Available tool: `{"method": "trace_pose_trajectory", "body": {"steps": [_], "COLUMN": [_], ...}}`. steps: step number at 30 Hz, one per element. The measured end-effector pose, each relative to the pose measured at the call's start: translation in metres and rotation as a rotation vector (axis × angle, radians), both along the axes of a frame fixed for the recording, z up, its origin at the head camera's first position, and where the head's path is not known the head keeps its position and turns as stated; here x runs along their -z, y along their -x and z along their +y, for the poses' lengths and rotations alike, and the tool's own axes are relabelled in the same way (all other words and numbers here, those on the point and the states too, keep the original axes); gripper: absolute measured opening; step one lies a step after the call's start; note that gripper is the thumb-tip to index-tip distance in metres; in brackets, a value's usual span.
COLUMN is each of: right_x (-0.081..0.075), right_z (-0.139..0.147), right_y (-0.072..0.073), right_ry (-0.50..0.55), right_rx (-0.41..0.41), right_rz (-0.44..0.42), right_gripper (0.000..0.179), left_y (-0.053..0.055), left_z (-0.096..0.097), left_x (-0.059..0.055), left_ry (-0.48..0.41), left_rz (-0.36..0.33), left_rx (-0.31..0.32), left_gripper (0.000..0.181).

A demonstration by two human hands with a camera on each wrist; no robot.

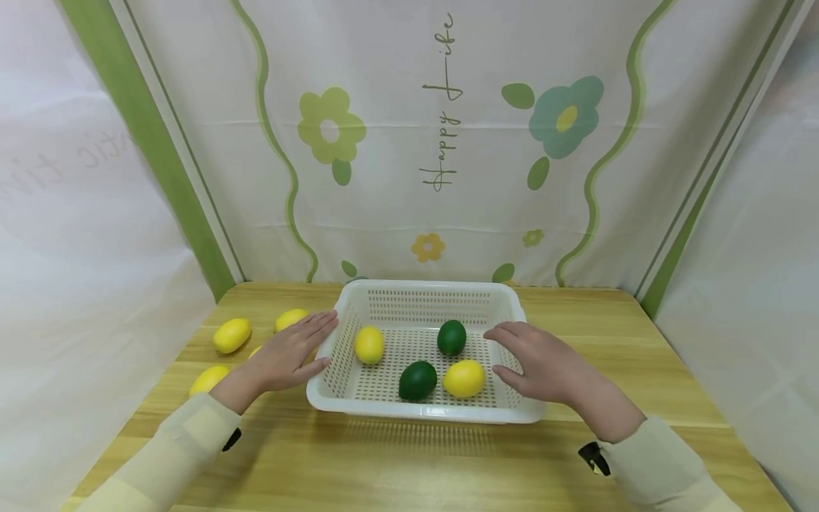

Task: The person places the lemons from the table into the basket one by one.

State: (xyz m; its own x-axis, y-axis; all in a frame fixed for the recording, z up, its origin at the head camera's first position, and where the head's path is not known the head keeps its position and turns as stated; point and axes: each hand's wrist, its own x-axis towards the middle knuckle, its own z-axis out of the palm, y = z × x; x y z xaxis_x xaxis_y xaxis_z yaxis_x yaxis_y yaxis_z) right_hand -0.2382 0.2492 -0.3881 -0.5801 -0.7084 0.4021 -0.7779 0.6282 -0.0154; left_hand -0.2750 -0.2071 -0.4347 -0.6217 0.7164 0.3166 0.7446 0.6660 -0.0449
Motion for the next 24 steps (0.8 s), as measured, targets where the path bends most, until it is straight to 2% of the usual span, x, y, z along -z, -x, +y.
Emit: {"method": "trace_pose_trajectory", "body": {"steps": [5,11,24], "right_x": [-0.001,0.003,0.012], "right_z": [0.002,0.008,0.032], "right_y": [0.001,0.003,0.004], "right_ry": [0.022,0.041,0.088], "right_rx": [-0.03,-0.046,0.005], "right_rz": [0.044,0.1,0.162], "right_gripper": [0.046,0.049,0.06], "left_y": [-0.001,-0.001,0.0], "left_z": [0.0,0.0,0.0], "left_x": [-0.001,-0.001,-0.001], "left_ry": [0.003,0.014,0.03], "left_rz": [0.013,-0.013,-0.041], "left_rx": [0.004,-0.014,-0.034], "left_gripper": [0.066,0.067,0.068]}}
